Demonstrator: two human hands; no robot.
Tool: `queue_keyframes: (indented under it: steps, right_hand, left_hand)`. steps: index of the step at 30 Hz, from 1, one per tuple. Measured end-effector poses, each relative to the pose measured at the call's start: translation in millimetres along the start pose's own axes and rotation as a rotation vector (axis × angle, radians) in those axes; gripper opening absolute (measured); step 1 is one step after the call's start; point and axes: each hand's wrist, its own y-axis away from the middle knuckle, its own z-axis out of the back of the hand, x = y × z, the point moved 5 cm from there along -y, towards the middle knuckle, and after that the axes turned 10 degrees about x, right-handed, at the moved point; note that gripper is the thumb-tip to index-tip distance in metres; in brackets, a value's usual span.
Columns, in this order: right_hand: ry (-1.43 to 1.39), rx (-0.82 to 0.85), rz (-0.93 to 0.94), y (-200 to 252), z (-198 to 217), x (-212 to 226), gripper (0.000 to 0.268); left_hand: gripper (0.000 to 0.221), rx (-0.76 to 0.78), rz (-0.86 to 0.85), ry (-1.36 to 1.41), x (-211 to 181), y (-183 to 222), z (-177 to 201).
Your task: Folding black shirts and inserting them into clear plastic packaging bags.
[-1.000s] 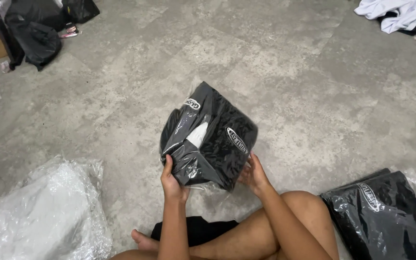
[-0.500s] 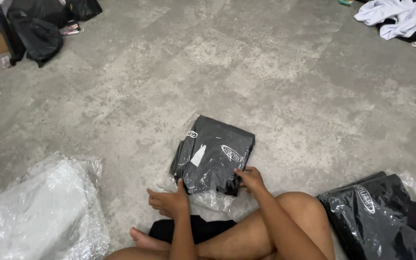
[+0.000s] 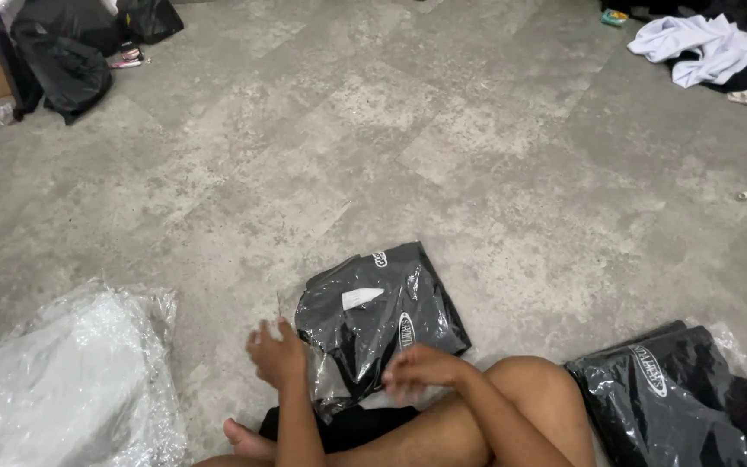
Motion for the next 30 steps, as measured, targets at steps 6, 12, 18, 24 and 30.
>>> queue_keyframes:
  steps: [6,12,18,24,30]
  right_hand:
    - [0.553,-1.09,0.183,17.7,79.3,12.8,0.084]
    - [0.929,-1.026,-0.378,-8.8,73.8,2.4,0.089]
    - [0.925,-1.212,-0.449,-1.0,65.3,-0.2,0.094]
    - [0.952,-0.772,-0.258,12.6,24.5,5.1,0.062]
    - [0.616,-0.541,0.186,39.6,15.0,66.3,0.039]
  left_hand:
    - [0.038,-0.109,-0.097,0.149,-25.0,50.8,36.2]
    - [0.036,-0.191,-0.036,0.05,-5.8,48.4,15.1]
    - [0.05,-0.384,-0.162,0.131,-26.1,65.8,27.4]
    - [0.075,0.191,0.088,0.462,4.4,28.1,-35.8]
    - [0.06,0.194,-0.12,-0.011,-46.8,34.6,-22.9]
